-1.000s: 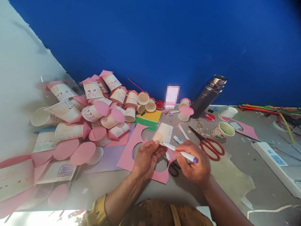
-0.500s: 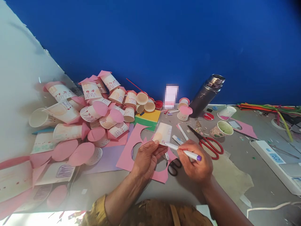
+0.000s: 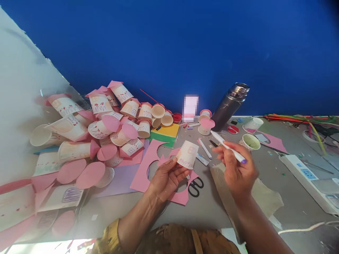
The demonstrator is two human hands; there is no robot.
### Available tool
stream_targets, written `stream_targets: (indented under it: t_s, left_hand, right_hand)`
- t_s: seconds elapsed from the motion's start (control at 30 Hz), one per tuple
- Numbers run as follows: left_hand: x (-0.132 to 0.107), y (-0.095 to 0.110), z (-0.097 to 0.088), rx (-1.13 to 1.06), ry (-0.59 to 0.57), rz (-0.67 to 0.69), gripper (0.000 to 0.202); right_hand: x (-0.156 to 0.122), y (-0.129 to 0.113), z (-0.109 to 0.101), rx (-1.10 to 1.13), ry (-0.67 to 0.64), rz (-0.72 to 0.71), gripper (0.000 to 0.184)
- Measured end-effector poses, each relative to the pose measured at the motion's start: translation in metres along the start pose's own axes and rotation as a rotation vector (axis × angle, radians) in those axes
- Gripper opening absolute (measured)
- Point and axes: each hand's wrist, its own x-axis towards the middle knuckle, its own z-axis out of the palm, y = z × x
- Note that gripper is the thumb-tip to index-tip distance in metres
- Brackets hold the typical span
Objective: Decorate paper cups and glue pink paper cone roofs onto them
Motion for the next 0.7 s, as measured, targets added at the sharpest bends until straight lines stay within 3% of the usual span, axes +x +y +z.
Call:
stream_targets:
  t_s: [0.17, 0.27, 0.47, 0.63, 0.7]
  left_hand:
    - [-0.004, -0.002, 0.0, 0.04, -0.04, -0.174, 0.011]
    - [-0.003, -0.003, -0.003, 0.068, -0.071, -0.188, 0.009]
    - [-0.004, -0.003, -0.004, 0.058, -0.079, -0.157, 0.013]
    - [-0.015, -0.009, 0.002, 0.132, -0.286, 0.055, 0.019]
    - [-0.017, -0.012, 0.003, 0.187, -0.304, 0.11, 0.025]
  right_hand:
    - [0.019, 0.018, 0.006, 0.239, -0.353, 0.275, 0.045]
    - [0.02, 0.025, 0.008, 0.34, -0.461, 0.389, 0.051]
    - [0.018, 0.021, 0.01, 0.41, -0.448, 0.481, 0.057]
    - [0.022, 0.018, 0.016, 0.364, -0.341, 0.501, 0.052]
    - [0.023, 0.017, 0.019, 0.291, -0.33, 0.469, 0.05]
